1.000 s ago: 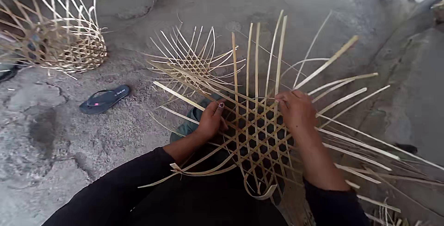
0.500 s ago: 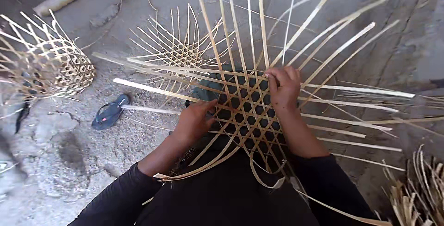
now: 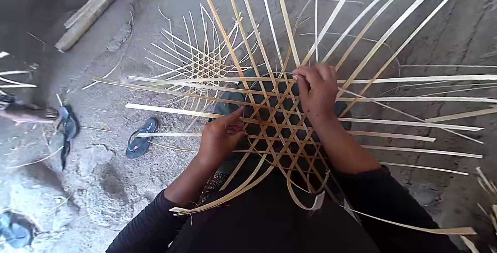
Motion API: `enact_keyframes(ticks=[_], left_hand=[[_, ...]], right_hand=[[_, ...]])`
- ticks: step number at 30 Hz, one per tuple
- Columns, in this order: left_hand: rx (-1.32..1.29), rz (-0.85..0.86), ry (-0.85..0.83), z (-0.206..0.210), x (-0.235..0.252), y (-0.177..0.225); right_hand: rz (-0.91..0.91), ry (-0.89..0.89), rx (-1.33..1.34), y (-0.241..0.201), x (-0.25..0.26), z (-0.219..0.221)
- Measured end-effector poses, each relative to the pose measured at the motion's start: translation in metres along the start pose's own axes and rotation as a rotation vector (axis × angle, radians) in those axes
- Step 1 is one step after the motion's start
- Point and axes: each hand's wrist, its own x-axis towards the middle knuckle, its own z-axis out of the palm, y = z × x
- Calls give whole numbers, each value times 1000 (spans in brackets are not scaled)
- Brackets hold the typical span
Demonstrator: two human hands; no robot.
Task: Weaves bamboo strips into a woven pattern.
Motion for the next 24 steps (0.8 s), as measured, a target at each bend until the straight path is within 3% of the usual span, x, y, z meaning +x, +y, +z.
enact_keyframes(ticks=[12,17,24], left_hand=[[-74,-41,-103,-6,17,1],[106,-85,-217,-12,28,15],[117,-74,-203,-8,28,14]], right_hand=[[96,36,39,0,1,-3],[89,44,40,0,1,-2],[105,54,51,2,1,-2]])
